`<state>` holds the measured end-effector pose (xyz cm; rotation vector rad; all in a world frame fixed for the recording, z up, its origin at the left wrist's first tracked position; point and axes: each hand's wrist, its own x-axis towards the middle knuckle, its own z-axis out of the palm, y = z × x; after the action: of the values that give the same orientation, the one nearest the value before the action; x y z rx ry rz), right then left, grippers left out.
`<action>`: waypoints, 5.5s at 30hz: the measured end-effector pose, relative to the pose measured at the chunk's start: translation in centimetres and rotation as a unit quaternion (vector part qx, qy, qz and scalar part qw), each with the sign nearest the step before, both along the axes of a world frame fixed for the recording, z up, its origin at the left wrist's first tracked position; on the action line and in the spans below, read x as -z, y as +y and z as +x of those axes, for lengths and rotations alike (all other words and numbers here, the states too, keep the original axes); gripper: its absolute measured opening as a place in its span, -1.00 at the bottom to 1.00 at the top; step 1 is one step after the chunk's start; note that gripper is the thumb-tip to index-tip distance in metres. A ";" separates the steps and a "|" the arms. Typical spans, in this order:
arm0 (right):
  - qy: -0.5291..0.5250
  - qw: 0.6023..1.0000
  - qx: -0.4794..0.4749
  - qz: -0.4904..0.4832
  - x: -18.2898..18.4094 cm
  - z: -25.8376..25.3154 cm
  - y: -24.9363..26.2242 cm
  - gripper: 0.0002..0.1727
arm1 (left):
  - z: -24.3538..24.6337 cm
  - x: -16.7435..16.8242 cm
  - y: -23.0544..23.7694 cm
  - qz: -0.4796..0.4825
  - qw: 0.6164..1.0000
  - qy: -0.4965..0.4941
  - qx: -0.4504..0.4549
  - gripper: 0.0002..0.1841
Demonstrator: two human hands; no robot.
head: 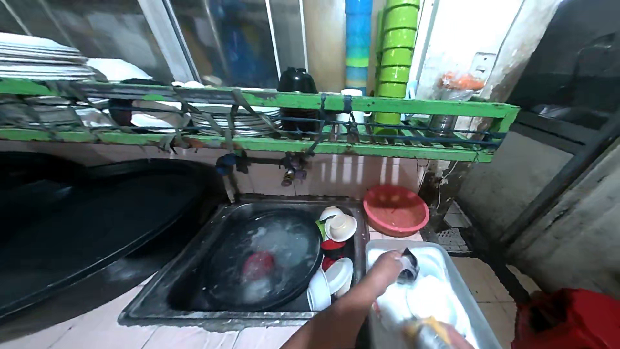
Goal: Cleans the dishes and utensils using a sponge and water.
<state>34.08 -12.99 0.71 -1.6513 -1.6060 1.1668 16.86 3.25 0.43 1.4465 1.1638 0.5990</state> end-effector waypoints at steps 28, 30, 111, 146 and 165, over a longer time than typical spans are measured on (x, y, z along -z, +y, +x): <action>0.227 0.923 0.229 0.212 -2.2 -5.5 5.4 -0.22 | -0.6 -3.5 -8.9 -0.079 0.877 -0.422 -0.216 -0.66; 0.220 0.938 0.238 0.122 -2.8 -4.2 6.3 -0.36 | -0.6 -2.7 -9.0 -0.059 0.894 -0.399 -0.196 -0.64; -0.118 0.956 0.002 0.269 -3.2 -3.2 3.2 -0.49 | 0.5 -4.4 -5.8 -0.044 0.985 -0.169 0.006 -0.54; -0.240 0.966 -0.046 0.088 -2.9 4.8 -2.1 -0.41 | -1.1 -0.8 -2.6 0.289 0.936 0.195 0.044 -0.51; 0.098 0.962 0.253 0.039 -1.8 6.1 -0.3 -0.25 | 3.4 0.7 -6.3 0.111 0.893 0.351 0.258 -0.43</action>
<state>40.21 -13.28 2.50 -1.6990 -1.0077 0.9478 20.25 -3.01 -0.31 2.1687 1.1823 -0.2053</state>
